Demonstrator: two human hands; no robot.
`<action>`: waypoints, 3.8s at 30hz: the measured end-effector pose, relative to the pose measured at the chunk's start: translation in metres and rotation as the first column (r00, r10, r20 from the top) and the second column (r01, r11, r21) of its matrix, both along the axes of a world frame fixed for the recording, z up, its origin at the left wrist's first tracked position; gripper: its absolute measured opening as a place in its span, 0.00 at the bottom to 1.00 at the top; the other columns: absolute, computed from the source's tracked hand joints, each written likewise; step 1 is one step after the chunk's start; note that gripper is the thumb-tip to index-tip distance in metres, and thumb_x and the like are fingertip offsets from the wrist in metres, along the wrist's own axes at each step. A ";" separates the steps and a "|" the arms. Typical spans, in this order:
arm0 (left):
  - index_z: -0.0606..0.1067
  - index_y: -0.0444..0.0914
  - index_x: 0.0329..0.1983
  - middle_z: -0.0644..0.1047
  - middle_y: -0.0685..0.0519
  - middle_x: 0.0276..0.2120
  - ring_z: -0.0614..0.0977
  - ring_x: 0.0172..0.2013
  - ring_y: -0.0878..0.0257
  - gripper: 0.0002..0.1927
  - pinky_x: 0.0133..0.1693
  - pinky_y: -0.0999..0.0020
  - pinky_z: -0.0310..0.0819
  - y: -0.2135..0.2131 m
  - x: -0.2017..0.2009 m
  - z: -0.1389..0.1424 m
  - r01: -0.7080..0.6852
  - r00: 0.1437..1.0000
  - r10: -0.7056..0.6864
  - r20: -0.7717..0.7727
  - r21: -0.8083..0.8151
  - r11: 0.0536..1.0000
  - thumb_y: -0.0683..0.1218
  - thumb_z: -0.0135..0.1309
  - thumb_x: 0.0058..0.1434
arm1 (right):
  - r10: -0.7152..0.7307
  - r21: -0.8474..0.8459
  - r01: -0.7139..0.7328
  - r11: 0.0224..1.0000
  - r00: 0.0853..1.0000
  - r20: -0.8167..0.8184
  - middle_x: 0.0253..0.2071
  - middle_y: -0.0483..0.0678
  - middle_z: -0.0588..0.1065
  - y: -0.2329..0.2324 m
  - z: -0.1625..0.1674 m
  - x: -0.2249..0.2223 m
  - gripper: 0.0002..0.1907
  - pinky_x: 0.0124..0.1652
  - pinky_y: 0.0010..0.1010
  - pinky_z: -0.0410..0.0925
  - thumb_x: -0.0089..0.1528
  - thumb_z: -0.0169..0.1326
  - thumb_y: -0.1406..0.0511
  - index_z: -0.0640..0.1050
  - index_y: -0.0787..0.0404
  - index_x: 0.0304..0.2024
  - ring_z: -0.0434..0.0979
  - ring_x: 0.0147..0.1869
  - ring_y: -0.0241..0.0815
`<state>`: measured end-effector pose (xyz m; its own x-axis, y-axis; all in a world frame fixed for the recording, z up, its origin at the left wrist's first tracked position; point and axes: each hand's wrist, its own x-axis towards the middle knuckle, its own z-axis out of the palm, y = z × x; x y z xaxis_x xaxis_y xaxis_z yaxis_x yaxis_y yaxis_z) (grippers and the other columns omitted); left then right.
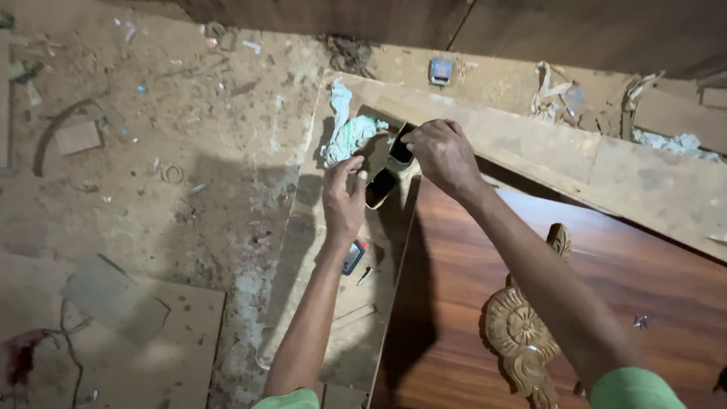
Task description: The person positions wooden pieces on a tabletop, hammers a decorative carving onto the surface, and applies glue to a wooden cutout with a small brush.
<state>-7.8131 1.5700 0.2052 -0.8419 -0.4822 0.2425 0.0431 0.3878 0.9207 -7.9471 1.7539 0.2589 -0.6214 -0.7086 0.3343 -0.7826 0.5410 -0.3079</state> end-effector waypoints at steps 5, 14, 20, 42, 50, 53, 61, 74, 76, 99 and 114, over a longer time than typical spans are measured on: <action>0.74 0.36 0.59 0.79 0.47 0.51 0.81 0.53 0.53 0.17 0.53 0.61 0.75 0.018 0.012 -0.008 -0.004 0.998 0.000 0.069 0.055 0.998 0.38 0.56 0.67 | 0.013 0.389 -0.008 0.921 1.000 -0.010 0.35 0.47 0.80 -0.012 -0.021 -0.004 0.07 0.57 0.45 0.65 0.59 0.53 0.69 0.82 0.55 0.32 0.80 0.46 0.45; 0.70 0.40 0.64 0.75 0.44 0.58 0.76 0.61 0.48 0.26 0.63 0.55 0.70 0.040 -0.001 -0.005 0.123 0.990 -0.120 0.077 -0.041 0.992 0.37 0.57 0.62 | -0.203 0.518 0.123 0.846 0.974 0.100 0.31 0.57 0.80 -0.016 -0.079 -0.017 0.06 0.39 0.46 0.73 0.56 0.55 0.66 0.82 0.61 0.30 0.83 0.38 0.55; 0.61 0.38 0.69 0.70 0.35 0.60 0.69 0.63 0.35 0.44 0.62 0.33 0.53 0.063 -0.035 0.005 0.260 0.947 -0.152 0.282 -0.400 0.879 0.38 0.61 0.46 | -0.245 0.443 0.225 0.868 0.969 -0.011 0.33 0.58 0.81 -0.004 -0.073 -0.010 0.06 0.35 0.45 0.75 0.57 0.57 0.67 0.83 0.62 0.30 0.83 0.37 0.56; 0.71 0.40 0.54 0.79 0.43 0.47 0.78 0.50 0.42 0.25 0.51 0.49 0.72 0.109 -0.035 0.017 0.185 0.981 -0.196 0.008 -0.375 0.908 0.39 0.64 0.53 | -0.332 0.159 0.339 0.927 0.941 -0.069 0.27 0.53 0.79 0.056 0.003 0.022 0.05 0.25 0.42 0.71 0.59 0.56 0.69 0.83 0.61 0.30 0.80 0.26 0.50; 0.68 0.33 0.65 0.74 0.38 0.59 0.74 0.61 0.40 0.34 0.61 0.49 0.69 0.085 -0.069 -0.048 0.303 0.925 -0.235 0.299 -0.205 0.931 0.45 0.68 0.57 | -0.159 -0.346 0.582 0.736 0.645 0.747 0.32 0.46 0.82 0.169 0.007 0.059 0.06 0.37 0.27 0.73 0.67 0.57 0.66 0.83 0.61 0.38 0.80 0.37 0.31; 0.67 0.32 0.68 0.74 0.35 0.61 0.75 0.65 0.39 0.30 0.65 0.48 0.68 0.071 -0.078 -0.056 0.412 0.834 -0.141 0.533 -0.432 0.802 0.44 0.61 0.64 | -0.464 -0.073 0.756 0.650 0.471 0.750 0.34 0.43 0.82 0.274 -0.008 0.150 0.07 0.38 0.27 0.74 0.66 0.58 0.63 0.84 0.59 0.40 0.80 0.38 0.32; 0.62 0.32 0.70 0.67 0.32 0.68 0.66 0.69 0.33 0.43 0.66 0.39 0.57 0.110 -0.036 0.032 0.355 0.933 -0.211 0.292 -0.644 0.677 0.50 0.74 0.60 | -0.861 0.323 0.906 0.273 0.081 0.501 0.35 0.50 0.84 0.485 -0.032 0.317 0.12 0.39 0.37 0.73 0.65 0.58 0.59 0.85 0.59 0.42 0.83 0.38 0.41; 0.78 0.38 0.54 0.80 0.46 0.50 0.82 0.50 0.53 0.14 0.52 0.61 0.75 0.459 0.134 0.065 0.758 0.620 -0.714 0.326 -0.013 0.652 0.43 0.54 0.66 | -0.830 0.201 0.849 0.488 0.380 0.409 0.43 0.53 0.82 0.599 -0.019 0.334 0.12 0.44 0.38 0.76 0.64 0.59 0.65 0.83 0.59 0.50 0.83 0.42 0.47; 0.78 0.37 0.54 0.80 0.45 0.49 0.81 0.50 0.49 0.14 0.53 0.59 0.74 0.496 0.139 0.046 0.784 0.609 -0.747 0.267 -0.058 0.618 0.41 0.55 0.66 | -0.723 0.055 0.797 0.602 0.514 0.461 0.48 0.51 0.82 0.590 -0.025 0.318 0.12 0.50 0.36 0.77 0.67 0.58 0.64 0.82 0.58 0.52 0.83 0.49 0.46; 0.78 0.41 0.57 0.83 0.51 0.39 0.82 0.35 0.58 0.19 0.37 0.66 0.76 0.605 0.131 -0.050 0.343 0.695 -0.525 0.491 0.415 0.842 0.54 0.42 0.74 | -0.615 0.223 0.699 0.679 0.377 0.693 0.36 0.56 0.80 0.584 -0.065 0.246 0.08 0.35 0.39 0.78 0.62 0.59 0.64 0.81 0.64 0.39 0.82 0.34 0.48; 0.76 0.37 0.28 0.69 0.61 0.20 0.66 0.19 0.73 0.23 0.20 0.76 0.57 0.583 0.125 -0.076 0.046 0.790 -0.457 0.408 0.705 0.708 0.59 0.50 0.70 | -0.318 0.282 0.264 0.922 0.934 0.163 0.46 0.51 0.78 0.613 -0.056 0.264 0.10 0.49 0.41 0.73 0.62 0.53 0.68 0.80 0.62 0.45 0.76 0.51 0.50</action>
<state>-7.6882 2.1529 0.1296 -0.8355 -0.0869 -0.5425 -0.5109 -0.2405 0.8253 -7.6830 2.3669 0.2029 -0.8480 -0.5298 0.0147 -0.5141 0.8155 -0.2660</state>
